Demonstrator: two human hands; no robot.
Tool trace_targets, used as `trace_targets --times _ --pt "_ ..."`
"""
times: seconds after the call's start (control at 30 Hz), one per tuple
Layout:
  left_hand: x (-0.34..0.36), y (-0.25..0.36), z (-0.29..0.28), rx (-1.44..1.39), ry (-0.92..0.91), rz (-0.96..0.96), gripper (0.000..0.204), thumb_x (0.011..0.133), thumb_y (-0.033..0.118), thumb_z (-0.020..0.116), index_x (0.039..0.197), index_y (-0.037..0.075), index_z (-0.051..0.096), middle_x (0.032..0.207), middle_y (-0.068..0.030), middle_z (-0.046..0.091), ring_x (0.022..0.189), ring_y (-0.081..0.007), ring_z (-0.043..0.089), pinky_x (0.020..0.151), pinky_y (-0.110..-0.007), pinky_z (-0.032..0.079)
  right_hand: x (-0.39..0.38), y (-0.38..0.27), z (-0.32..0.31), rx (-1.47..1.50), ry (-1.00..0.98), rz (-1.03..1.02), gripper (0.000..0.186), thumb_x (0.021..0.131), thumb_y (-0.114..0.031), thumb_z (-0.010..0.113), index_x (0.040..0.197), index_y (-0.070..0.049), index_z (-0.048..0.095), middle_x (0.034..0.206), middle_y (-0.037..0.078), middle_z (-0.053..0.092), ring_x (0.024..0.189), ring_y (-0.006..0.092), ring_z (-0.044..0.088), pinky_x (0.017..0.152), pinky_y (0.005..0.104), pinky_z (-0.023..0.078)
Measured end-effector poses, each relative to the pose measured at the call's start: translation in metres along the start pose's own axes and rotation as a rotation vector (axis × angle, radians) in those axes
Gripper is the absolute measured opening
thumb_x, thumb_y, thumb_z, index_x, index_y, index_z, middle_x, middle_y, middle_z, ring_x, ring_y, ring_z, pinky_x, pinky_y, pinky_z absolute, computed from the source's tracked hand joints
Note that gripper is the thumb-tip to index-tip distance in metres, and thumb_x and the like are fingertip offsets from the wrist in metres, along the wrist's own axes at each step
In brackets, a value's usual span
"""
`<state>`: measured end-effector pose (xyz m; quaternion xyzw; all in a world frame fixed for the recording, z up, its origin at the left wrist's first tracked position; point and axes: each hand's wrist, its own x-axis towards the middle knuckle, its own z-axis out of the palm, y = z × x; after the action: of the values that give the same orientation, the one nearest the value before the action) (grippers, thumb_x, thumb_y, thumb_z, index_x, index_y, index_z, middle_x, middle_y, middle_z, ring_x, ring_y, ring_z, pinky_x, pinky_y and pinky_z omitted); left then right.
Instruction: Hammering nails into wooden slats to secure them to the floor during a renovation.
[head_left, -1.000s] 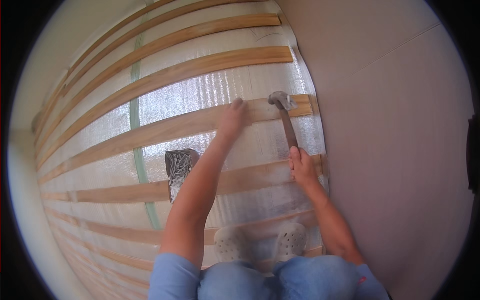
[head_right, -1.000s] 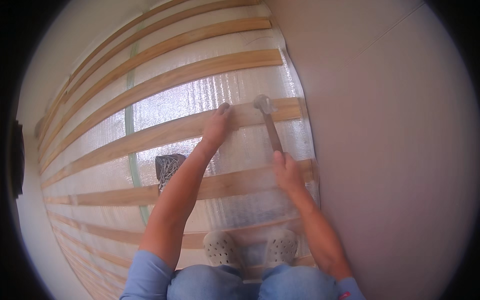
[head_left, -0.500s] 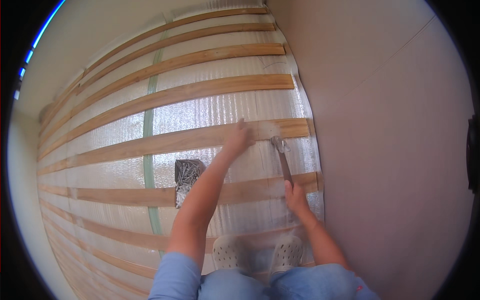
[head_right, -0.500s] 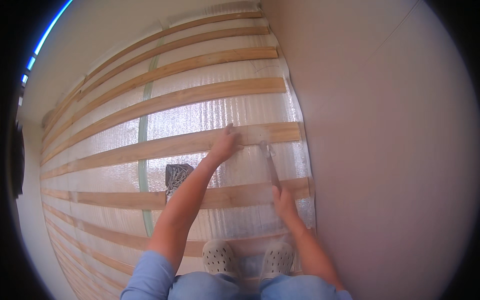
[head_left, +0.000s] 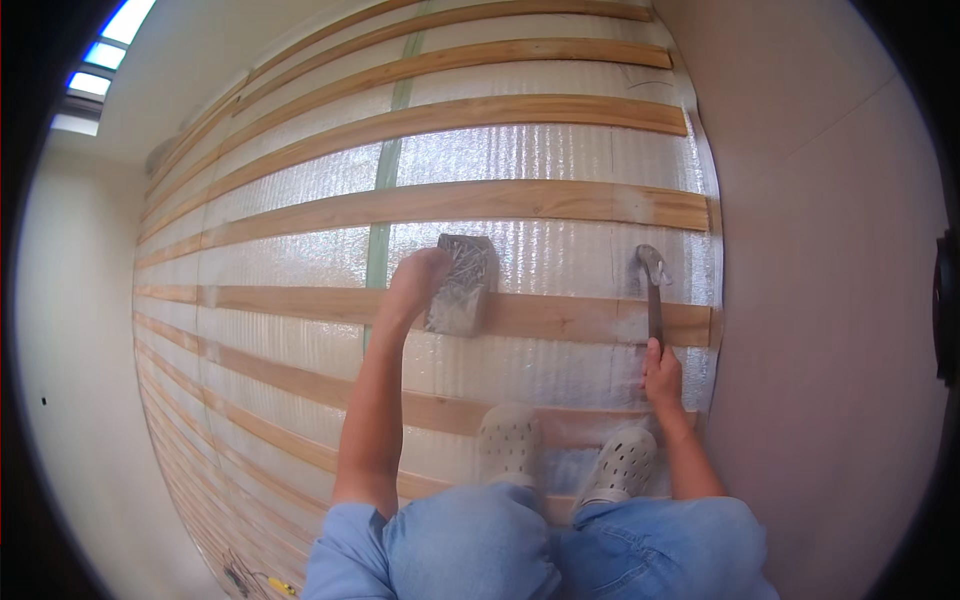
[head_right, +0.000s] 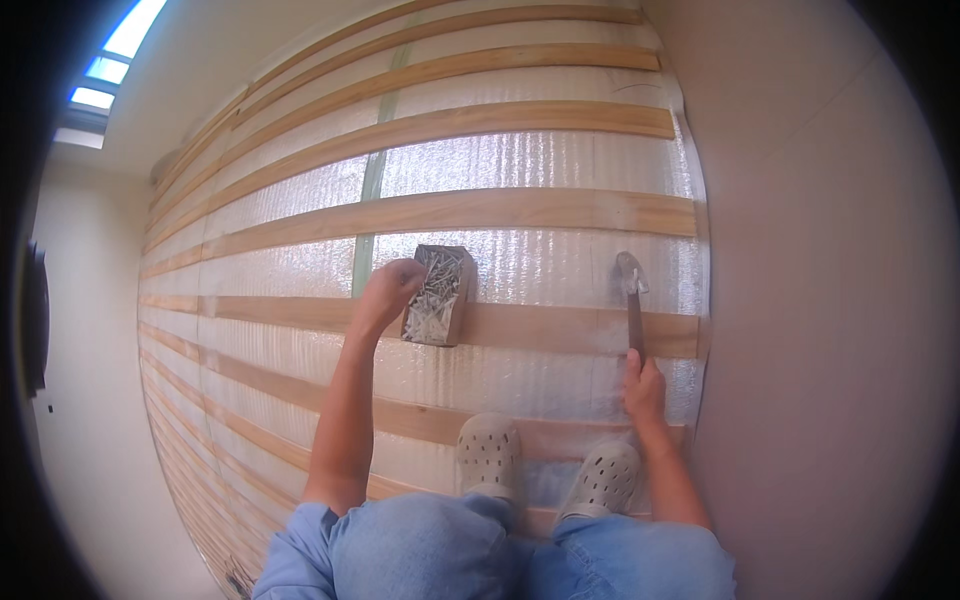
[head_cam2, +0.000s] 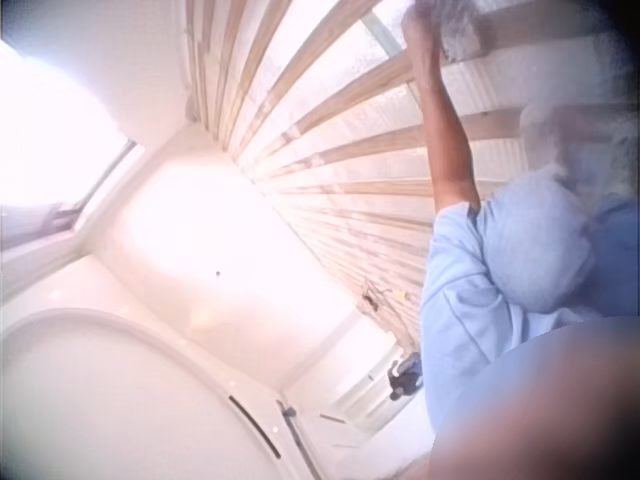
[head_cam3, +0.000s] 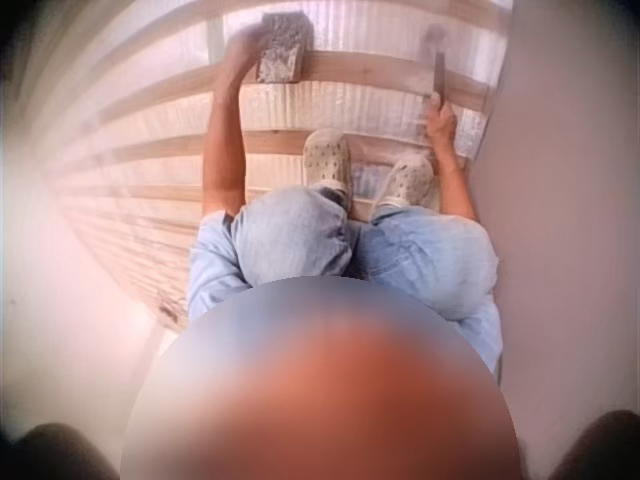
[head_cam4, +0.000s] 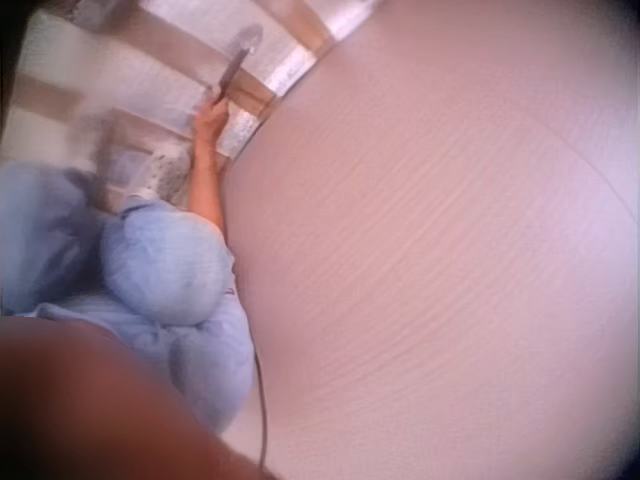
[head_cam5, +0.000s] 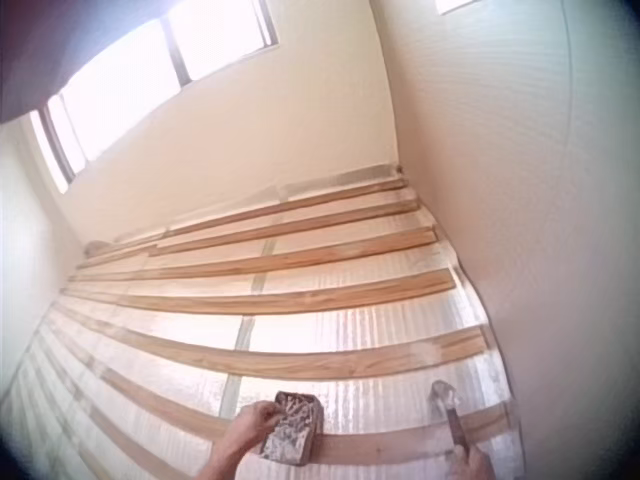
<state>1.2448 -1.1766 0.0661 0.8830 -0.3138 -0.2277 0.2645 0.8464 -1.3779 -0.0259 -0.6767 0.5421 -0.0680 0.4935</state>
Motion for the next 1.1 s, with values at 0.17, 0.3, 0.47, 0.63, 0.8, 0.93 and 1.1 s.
trace_targets --times 0.17,0.3,0.47,0.63,0.8,0.93,1.1 --pt "-0.024 0.009 0.031 0.226 0.048 0.239 0.012 0.083 0.009 0.06 0.093 0.005 0.067 0.094 -0.0163 0.065 0.092 -0.0365 0.062 0.081 -0.045 0.05 0.002 0.024 -0.007 0.028 0.024 -0.067 0.048 0.103 -0.044 0.047 0.084 -0.001 0.054 0.057 0.005 0.053 0.045 0.0147 0.054 0.043 0.0304 0.045" --pt "-0.026 -0.008 0.045 0.305 0.122 0.356 0.005 0.079 0.007 0.061 0.083 0.007 0.061 0.087 -0.0146 0.059 0.088 -0.0366 0.058 0.075 -0.047 0.049 0.001 0.031 0.002 -0.027 0.028 -0.085 0.048 0.102 -0.044 0.047 0.085 0.0 0.055 0.058 0.006 0.054 0.046 0.0164 0.056 0.044 0.0323 0.046" --pt "-0.025 -0.021 0.047 0.415 0.161 0.415 0.006 0.078 0.005 0.062 0.082 0.005 0.058 0.084 -0.013 0.055 0.085 -0.0352 0.059 0.073 -0.046 0.051 -0.009 -0.005 -0.005 0.004 -0.023 0.047 0.053 0.1 -0.047 0.048 0.088 0.004 0.059 0.064 0.021 0.062 0.063 0.0359 0.066 0.061 0.0463 0.05" --pt "-0.032 -0.02 0.046 0.338 0.179 0.459 0.01 0.079 0.008 0.065 0.086 0.009 0.058 0.089 -0.011 0.054 0.083 -0.0328 0.06 0.068 -0.044 0.051 0.009 0.034 0.013 -0.08 0.071 -0.118 0.053 0.101 -0.049 0.046 0.081 -0.002 0.054 0.056 0.006 0.054 0.047 0.0165 0.057 0.044 0.0322 0.047" --pt "-0.023 -0.022 0.063 0.203 0.196 0.517 0.013 0.08 0.006 0.063 0.092 0.009 0.057 0.09 -0.0103 0.055 0.084 -0.0318 0.061 0.069 -0.043 0.051 -0.001 0.015 -0.01 0.101 0.033 -0.008 0.052 0.102 -0.047 0.047 0.083 0.001 0.055 0.057 0.007 0.052 0.048 0.0172 0.054 0.044 0.0336 0.043" --pt "-0.027 -0.018 0.057 0.179 0.351 0.412 0.013 0.083 0.006 0.064 0.094 0.009 0.058 0.086 -0.0101 0.06 0.082 -0.0321 0.063 0.068 -0.042 0.051 0.002 0.023 0.0 0.067 0.004 -0.022 0.051 0.103 -0.045 0.046 0.08 -0.001 0.053 0.056 0.006 0.051 0.046 0.0166 0.052 0.044 0.0335 0.042" --pt "-0.001 0.029 0.063 -0.029 0.366 0.258 0.011 0.085 0.007 0.063 0.096 0.006 0.059 0.085 -0.0121 0.065 0.079 -0.0315 0.065 0.068 -0.04 0.052 0.002 0.028 0.002 0.105 0.003 -0.061 0.05 0.102 -0.045 0.047 0.081 -0.001 0.054 0.057 0.006 0.051 0.045 0.016 0.051 0.042 0.0328 0.04"
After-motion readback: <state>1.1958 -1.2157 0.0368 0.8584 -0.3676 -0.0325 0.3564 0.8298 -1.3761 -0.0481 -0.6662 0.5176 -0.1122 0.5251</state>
